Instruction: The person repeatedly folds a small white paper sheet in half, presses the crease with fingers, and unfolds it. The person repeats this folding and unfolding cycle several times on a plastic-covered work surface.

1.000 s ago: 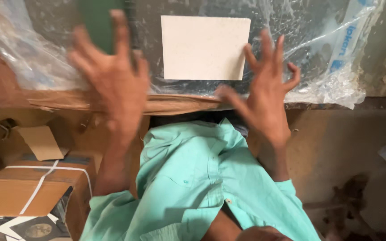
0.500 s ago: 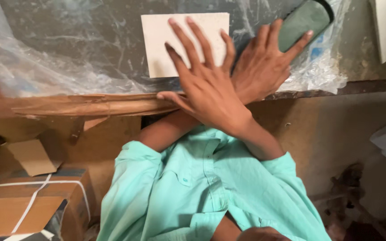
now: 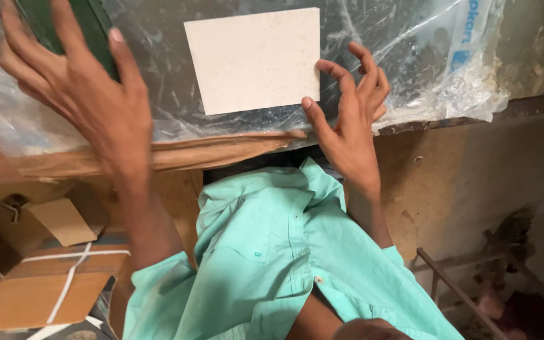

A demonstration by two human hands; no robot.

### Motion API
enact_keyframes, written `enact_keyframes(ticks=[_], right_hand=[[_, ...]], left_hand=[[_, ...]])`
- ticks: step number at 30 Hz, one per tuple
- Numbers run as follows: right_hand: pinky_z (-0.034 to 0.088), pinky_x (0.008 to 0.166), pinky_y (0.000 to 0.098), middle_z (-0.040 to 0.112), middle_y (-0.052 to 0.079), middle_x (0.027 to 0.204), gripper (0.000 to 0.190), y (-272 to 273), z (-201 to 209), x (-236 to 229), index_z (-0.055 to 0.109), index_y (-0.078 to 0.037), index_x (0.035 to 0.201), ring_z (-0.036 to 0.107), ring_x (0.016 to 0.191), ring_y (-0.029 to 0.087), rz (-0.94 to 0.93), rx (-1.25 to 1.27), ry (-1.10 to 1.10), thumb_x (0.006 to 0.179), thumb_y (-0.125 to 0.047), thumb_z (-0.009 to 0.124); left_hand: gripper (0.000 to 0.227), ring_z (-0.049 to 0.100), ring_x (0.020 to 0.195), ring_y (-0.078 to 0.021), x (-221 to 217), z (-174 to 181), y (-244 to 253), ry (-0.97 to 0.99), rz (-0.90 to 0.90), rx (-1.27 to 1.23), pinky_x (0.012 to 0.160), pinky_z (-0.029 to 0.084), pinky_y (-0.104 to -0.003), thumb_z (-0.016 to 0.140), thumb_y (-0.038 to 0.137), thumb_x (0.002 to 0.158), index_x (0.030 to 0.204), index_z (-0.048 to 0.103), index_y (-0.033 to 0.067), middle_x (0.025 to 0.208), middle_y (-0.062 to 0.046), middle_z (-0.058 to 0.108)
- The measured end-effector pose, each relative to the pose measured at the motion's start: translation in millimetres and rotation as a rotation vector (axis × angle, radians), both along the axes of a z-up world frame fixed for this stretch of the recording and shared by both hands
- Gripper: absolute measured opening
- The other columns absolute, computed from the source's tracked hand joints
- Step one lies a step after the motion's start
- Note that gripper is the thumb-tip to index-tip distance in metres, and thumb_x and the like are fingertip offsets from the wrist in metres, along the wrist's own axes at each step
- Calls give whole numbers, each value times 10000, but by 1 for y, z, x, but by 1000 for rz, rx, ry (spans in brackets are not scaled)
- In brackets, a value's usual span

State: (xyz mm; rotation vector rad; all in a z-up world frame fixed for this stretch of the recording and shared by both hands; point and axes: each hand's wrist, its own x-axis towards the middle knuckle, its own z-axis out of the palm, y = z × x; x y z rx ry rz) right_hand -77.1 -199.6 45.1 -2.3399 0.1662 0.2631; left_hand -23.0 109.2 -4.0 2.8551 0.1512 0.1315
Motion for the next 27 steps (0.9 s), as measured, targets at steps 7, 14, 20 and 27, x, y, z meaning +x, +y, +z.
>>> enact_keyframes(ticks=[7,14,20,27], right_hand=[[147,1267,538,318,110,1629,327,8,0,3,631,-88,1316,145,1541,332,-71,75,40,1033,-229,716],[361,1229,377,587,97,1439,164,33,13,33,641,-71,1269,506,1404,257,147,369,-58,1128,-44,560],[525,962,433,614,139,1222,317,72,-5,64,617,-10,1140,628,1150,337,384,-9,-365,856,42,748],[515,588,335,668,94,706,410,59,-12,79,652,19,1008,642,613,187,232,-64,-19,894,-274,916]], left_hand=[[203,297,1443,-368,-17,4,-76,-67,-255,-143,1197,274,-608,780,132,968,1156,796,210,1581,-71,367],[280,309,1385,-323,-24,11,-74,-102,-198,-233,1112,282,-514,717,-22,899,1087,795,171,1493,-82,469],[385,334,1360,-289,-21,23,-33,-250,66,-211,1149,307,-476,598,-97,884,1152,755,132,1432,-55,511],[275,340,1332,-300,-25,26,-1,-293,131,-279,1107,325,-511,530,20,1001,1233,669,73,1455,-118,502]])
